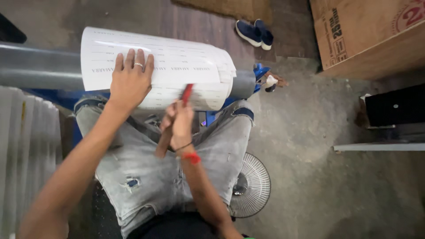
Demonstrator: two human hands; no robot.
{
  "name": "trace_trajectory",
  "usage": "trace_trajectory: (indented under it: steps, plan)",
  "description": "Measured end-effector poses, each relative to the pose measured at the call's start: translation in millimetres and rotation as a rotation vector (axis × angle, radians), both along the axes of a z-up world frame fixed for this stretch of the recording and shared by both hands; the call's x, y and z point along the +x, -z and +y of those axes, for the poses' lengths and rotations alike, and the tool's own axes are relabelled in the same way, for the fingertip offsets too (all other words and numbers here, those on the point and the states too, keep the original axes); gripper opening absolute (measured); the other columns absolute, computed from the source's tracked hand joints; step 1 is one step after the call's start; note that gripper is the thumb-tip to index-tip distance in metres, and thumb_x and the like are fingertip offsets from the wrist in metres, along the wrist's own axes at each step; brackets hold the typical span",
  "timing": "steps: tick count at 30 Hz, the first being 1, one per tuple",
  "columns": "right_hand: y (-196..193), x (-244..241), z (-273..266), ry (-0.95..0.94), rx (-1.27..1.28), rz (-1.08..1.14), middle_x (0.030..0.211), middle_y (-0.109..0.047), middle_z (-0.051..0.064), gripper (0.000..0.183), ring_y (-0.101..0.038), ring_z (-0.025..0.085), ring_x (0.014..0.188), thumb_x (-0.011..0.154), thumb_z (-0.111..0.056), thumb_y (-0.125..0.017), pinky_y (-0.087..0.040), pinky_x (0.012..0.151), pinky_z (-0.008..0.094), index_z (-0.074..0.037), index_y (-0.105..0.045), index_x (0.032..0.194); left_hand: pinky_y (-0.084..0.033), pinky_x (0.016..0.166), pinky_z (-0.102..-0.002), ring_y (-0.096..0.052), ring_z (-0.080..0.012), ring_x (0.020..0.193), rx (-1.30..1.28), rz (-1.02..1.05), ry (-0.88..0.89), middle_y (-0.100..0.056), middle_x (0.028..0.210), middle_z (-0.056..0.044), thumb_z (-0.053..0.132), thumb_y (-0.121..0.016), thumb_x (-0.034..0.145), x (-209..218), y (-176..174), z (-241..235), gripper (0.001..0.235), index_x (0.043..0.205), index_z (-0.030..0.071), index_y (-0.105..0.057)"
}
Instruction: The person applies a red adhesive substance to the edge of a stack of printed sheets using a brush and then separates the sheets one by one.
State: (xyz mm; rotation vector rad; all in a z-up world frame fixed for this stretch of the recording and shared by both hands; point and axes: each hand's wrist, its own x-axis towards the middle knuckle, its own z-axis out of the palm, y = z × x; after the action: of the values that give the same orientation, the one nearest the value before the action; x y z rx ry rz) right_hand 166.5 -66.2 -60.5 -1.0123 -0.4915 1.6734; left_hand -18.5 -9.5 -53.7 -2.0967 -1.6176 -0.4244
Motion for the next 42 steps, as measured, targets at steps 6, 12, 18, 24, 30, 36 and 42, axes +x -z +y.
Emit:
trace_trajectory:
  steps: [6, 12, 18, 24, 30, 36, 42]
  plan:
    - [-36, 34, -22, -0.453, 0.050, 0.232, 0.074, -0.045, -0.005, 0.014, -0.041, 0.009, 0.049, 0.109, -0.026, -0.050, -0.036, 0.040, 0.026, -0.012, -0.051, 0.109, -0.055, 0.101, -0.044, -0.065, -0.0313, 0.125, 0.143, 0.204, -0.039, -0.066, 0.134, -0.017, 0.021, -0.078, 0.083, -4, -40, -22, 0.055, 0.135, 0.008, -0.067]
    - [18, 75, 27, -0.056, 0.067, 0.051, 0.072, -0.047, -0.004, 0.016, -0.045, 0.012, 0.050, 0.107, -0.026, -0.050, -0.040, 0.042, 0.030, -0.010, -0.054, 0.107, -0.053, 0.086, -0.047, -0.067, -0.0327, 0.099, -0.098, -0.308, -0.008, -0.072, 0.108, -0.015, 0.020, -0.083, 0.080, -13, -35, 48, 0.043, 0.118, 0.006, -0.069]
    - [17, 77, 58, 0.180, 0.083, 0.013, 0.071, -0.048, -0.002, 0.016, -0.047, 0.013, 0.049, 0.106, -0.027, -0.048, -0.043, 0.041, 0.031, -0.012, -0.054, 0.105, -0.046, 0.109, -0.050, -0.064, -0.0347, 0.126, 0.092, -0.205, 0.025, -0.067, 0.134, -0.018, 0.021, -0.083, 0.073, -8, 11, 35, 0.063, 0.132, 0.006, -0.068]
    - [1, -13, -18, -0.343, 0.024, 0.036, 0.071, -0.046, -0.002, 0.017, -0.043, 0.012, 0.045, 0.109, -0.028, -0.050, -0.041, 0.038, 0.031, -0.011, -0.049, 0.109, -0.048, 0.113, -0.048, -0.062, -0.0330, 0.133, 0.048, 0.051, 0.086, -0.063, 0.143, -0.018, 0.018, -0.083, 0.083, -13, -10, -19, 0.063, 0.141, 0.008, -0.064]
    - [-4, 32, -10, -0.478, 0.004, 0.185, 0.076, -0.046, -0.006, 0.018, -0.044, 0.007, 0.051, 0.110, -0.028, -0.054, -0.040, 0.041, 0.026, -0.011, -0.053, 0.112, -0.054, 0.090, -0.049, -0.065, -0.0380, 0.112, -0.181, -0.386, 0.072, -0.068, 0.133, -0.016, 0.011, -0.081, 0.073, -27, -30, 5, 0.058, 0.130, 0.004, -0.069]
    - [19, 75, 39, 0.058, 0.080, -0.145, 0.070, -0.048, -0.003, 0.015, -0.046, 0.012, 0.047, 0.104, -0.026, -0.052, -0.042, 0.038, 0.030, -0.011, -0.055, 0.100, -0.051, 0.108, -0.045, -0.067, -0.0287, 0.127, 0.020, -0.329, 0.003, -0.070, 0.126, -0.012, 0.009, -0.081, 0.079, -19, 0, 56, 0.046, 0.122, 0.007, -0.068]
    - [52, 102, 69, 0.222, 0.096, -0.124, 0.075, -0.054, -0.003, 0.013, -0.052, 0.011, 0.055, 0.105, -0.024, -0.052, -0.044, 0.043, 0.031, -0.012, -0.056, 0.103, -0.048, 0.108, -0.048, -0.065, -0.0339, 0.128, 0.019, -0.287, 0.070, -0.069, 0.134, -0.017, 0.014, -0.084, 0.070, -19, -10, 7, 0.063, 0.130, 0.005, -0.067]
